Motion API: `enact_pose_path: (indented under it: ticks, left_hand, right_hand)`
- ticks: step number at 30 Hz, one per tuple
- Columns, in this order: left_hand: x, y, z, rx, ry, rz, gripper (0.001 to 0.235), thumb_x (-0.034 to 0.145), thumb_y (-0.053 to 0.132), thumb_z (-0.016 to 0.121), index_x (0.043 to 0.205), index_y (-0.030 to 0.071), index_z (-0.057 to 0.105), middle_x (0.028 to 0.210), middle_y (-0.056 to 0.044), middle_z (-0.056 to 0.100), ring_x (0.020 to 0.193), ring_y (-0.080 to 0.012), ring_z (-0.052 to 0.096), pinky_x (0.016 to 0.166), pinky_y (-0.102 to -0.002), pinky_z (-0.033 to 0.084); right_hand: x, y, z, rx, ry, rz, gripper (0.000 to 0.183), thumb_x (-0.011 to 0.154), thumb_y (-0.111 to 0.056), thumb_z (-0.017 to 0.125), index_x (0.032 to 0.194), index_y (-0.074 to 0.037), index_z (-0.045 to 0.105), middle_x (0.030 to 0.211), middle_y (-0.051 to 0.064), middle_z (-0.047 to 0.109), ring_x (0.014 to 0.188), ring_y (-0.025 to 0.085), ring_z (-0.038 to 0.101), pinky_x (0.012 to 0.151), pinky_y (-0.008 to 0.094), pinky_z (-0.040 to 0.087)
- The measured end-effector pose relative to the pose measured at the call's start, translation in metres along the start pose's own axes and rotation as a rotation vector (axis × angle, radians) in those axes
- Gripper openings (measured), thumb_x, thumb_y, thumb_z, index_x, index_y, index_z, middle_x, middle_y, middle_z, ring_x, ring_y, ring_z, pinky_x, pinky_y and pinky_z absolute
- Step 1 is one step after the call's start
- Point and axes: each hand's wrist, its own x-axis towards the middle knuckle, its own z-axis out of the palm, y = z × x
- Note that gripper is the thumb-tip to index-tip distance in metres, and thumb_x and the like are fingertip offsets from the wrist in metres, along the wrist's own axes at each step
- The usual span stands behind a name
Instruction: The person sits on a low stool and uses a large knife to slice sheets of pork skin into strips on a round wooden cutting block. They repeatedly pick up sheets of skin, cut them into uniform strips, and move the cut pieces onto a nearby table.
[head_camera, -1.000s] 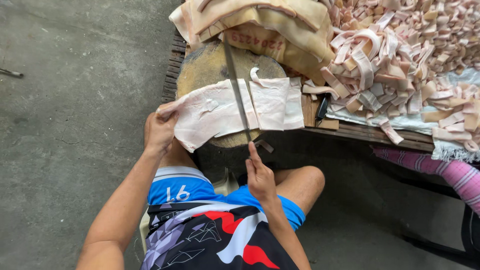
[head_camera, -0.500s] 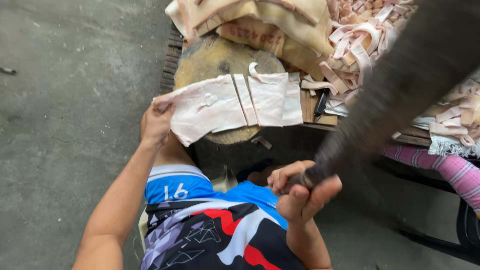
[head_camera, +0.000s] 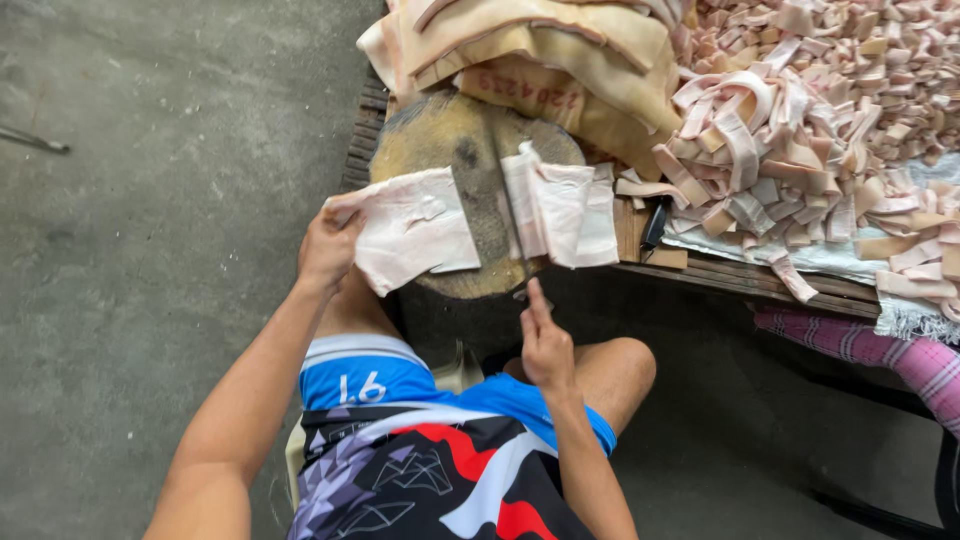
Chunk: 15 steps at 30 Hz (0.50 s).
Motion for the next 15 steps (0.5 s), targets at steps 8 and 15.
enact_pose_path:
  ticks: [8,15]
  left_hand:
    - [0.002,-0.01,0.029,-0.228,-0.138,-0.012,0.026,0.099,-0.002,0.062,0.125,-0.001,0.063,0.122,-0.008,0.071,0.11,-0.0144,0.067,0.097,-0.027,0.054]
    - [0.002,-0.004,0.033,-0.26,-0.145,-0.073,0.027,0.099,-0.001,0.061,0.126,-0.001,0.061,0.122,-0.009,0.07,0.11,-0.0149,0.067,0.097,-0.027,0.054]
  right_hand:
    - [-0.015,-0.006,0.009,0.286,-0.029,-0.03,0.058,0.106,-0.02,0.054,0.162,-0.021,0.037,0.06,-0.001,0.051,0.054,0.004,0.046,0.051,0.023,0.046]
    - [-0.015,-0.006,0.044,0.102,-0.133,-0.034,0.058,0.107,-0.014,0.059,0.161,-0.025,0.042,0.059,0.002,0.05,0.056,0.006,0.046,0.054,0.025,0.046]
